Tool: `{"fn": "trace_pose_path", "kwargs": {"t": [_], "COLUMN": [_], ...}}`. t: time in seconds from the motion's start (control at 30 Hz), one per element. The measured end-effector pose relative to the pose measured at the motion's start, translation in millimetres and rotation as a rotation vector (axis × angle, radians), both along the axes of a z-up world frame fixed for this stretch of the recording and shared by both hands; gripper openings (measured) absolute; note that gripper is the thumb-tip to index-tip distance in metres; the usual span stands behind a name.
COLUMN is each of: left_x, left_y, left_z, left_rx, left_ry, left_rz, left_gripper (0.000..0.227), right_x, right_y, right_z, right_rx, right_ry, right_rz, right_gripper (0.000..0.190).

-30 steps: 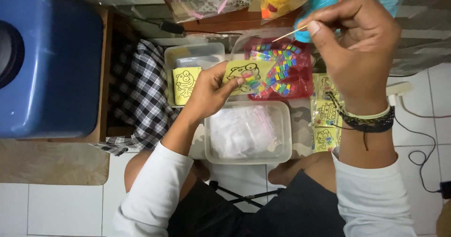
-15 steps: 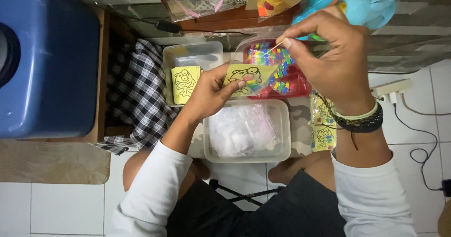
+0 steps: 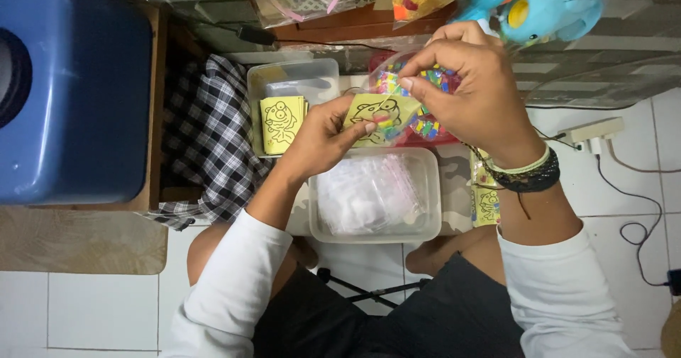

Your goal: The person packs small plastic bags with a yellow cartoon drawing card and small colorful plastic pieces using their hands.

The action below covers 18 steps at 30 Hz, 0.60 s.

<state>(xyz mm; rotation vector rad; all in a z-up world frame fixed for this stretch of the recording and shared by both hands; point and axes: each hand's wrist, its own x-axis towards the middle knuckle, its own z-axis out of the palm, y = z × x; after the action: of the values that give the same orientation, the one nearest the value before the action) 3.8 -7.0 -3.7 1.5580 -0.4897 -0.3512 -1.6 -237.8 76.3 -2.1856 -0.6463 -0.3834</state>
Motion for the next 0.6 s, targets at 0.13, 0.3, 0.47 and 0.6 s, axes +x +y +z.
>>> {"fn": "trace_pose_path", "kwargs": {"t": [0.13, 0.3, 0.47, 0.6], "left_x": [-0.2, 0.1, 1.1, 3.8], "left_y": [-1.2, -1.2, -0.4, 2.6], "left_z": [-4.6, -8.9, -6.4, -12.9], "left_rx": [-0.037, -0.060, -0.083, -0.117], "left_ry": [0.036, 0.065, 0.068, 0.085], "left_rz": [-0.010, -0.025, 0.002, 0.020], "left_gripper": [0.017, 0.021, 0.023, 0.022], "right_x": [-0.3, 0.9, -0.8, 0.5], "right_y": [7.0, 9.9, 3.9, -7.5], "right_z": [1.8, -4.5, 10.3, 12.6], "right_rx": [-0.089, -0.115, 0.133, 0.196], "right_ry": [-0.028, -0.036, 0.004, 0.073], "right_rz": [0.026, 0.090, 0.095, 0.146], "right_gripper": [0.009, 0.009, 0.016, 0.032]}}
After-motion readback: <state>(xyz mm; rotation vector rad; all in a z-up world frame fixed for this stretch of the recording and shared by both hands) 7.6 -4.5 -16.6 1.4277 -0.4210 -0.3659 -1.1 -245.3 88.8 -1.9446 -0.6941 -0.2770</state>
